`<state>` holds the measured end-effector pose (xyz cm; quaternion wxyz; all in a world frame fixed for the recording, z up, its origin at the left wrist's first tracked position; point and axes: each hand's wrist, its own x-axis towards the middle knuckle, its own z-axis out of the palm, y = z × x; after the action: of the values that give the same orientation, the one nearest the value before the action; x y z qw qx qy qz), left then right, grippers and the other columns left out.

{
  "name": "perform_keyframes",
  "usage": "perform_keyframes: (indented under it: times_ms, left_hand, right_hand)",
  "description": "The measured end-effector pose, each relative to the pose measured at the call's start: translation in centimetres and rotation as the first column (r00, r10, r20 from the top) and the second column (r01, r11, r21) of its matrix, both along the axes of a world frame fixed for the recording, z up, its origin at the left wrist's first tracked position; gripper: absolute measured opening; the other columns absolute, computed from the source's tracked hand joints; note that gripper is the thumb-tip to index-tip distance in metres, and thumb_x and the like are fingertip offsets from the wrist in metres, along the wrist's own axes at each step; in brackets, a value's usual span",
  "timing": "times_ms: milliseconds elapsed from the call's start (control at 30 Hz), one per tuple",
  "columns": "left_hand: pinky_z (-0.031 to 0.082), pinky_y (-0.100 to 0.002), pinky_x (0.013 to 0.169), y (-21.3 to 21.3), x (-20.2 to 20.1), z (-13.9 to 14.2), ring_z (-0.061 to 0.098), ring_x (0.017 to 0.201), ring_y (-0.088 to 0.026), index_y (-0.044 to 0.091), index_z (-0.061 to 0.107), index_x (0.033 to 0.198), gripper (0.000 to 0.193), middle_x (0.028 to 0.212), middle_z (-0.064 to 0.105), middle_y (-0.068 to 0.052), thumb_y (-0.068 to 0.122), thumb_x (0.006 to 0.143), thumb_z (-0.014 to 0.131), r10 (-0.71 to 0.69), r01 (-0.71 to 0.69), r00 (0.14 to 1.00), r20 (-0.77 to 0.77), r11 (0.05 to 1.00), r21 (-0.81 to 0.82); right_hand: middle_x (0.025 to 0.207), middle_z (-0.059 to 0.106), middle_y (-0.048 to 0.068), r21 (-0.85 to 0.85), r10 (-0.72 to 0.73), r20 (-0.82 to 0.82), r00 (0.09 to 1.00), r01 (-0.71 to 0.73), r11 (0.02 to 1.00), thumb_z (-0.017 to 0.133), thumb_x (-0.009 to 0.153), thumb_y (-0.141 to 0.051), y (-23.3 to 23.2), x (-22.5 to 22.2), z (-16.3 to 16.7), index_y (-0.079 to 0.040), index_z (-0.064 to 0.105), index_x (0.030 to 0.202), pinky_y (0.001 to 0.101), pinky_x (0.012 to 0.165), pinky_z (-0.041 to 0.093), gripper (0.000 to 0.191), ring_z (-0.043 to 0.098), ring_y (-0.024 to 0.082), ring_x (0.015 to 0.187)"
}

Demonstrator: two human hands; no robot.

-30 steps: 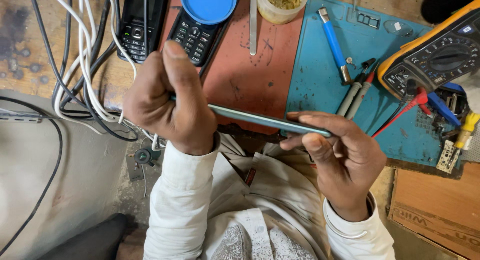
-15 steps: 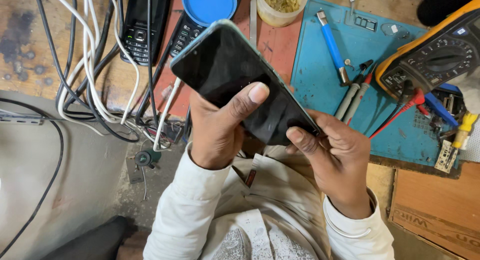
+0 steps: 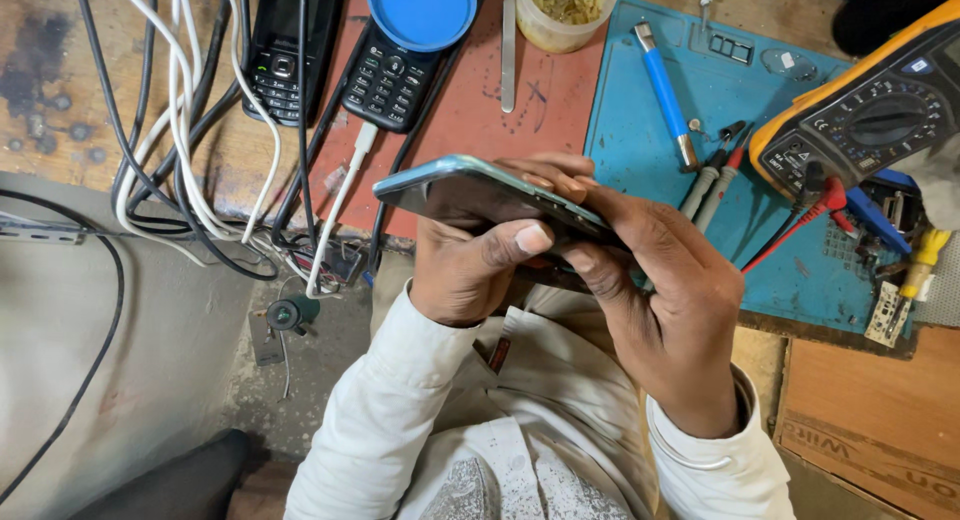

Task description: The person uses a prying tool to separate the back cover from a smartphone, then snaps the cover back into place and presses the edges to secure it. The person then connects a charging cable to the phone and briefly taps the screen.

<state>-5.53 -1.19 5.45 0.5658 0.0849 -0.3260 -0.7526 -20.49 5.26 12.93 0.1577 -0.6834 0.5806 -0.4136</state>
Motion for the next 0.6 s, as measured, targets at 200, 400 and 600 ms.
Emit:
perform_keyframes:
  times_ms: [200, 400, 600]
  left_hand:
    - [0.055, -0.047, 0.103, 0.6, 0.0, -1.1, 0.067, 0.112, -0.031, -0.005, 0.066, 0.121, 0.038, 0.11, 0.069, -0.016, 0.008, 0.09, 0.084, -0.016, 0.039, 0.992, -0.123, 0.982, 0.183]
    - [0.049, -0.035, 0.104, 0.8, -1.2, -0.6, 0.055, 0.113, -0.02, 0.002, 0.045, 0.138, 0.059, 0.126, 0.053, -0.01, 0.0, 0.09, 0.08, 0.325, -0.33, 0.944, 0.058, 0.931, 0.157]
    - [0.05, -0.029, 0.097, 1.4, -1.5, 0.3, 0.051, 0.106, -0.014, 0.008, 0.033, 0.146, 0.08, 0.122, 0.048, -0.006, 0.009, 0.084, 0.084, 0.358, -0.387, 0.891, 0.279, 0.921, 0.055]
  right_hand:
    - [0.114, 0.076, 0.013, 0.063, 0.026, 0.057, 0.998, -0.03, 0.998, 0.072, 0.103, -0.019, 0.0, 0.1, 0.6, 0.0, 0.07, 0.127, 0.0228, 0.076, 0.057, 0.03, 0.074, 0.015, 0.093]
    - [0.105, 0.08, 0.013, 0.204, -0.014, 0.035, 0.999, 0.007, 0.979, 0.074, 0.097, -0.009, 0.4, -0.2, 1.5, 0.002, 0.074, 0.117, 0.024, 0.068, 0.056, 0.023, 0.073, 0.011, 0.078]
    - [0.1, 0.077, 0.014, 0.108, -0.005, -0.065, 0.998, 0.012, 0.994, 0.078, 0.09, -0.001, 0.2, 0.1, 2.2, 0.002, 0.073, 0.117, 0.0245, 0.074, 0.059, 0.027, 0.076, 0.013, 0.082]
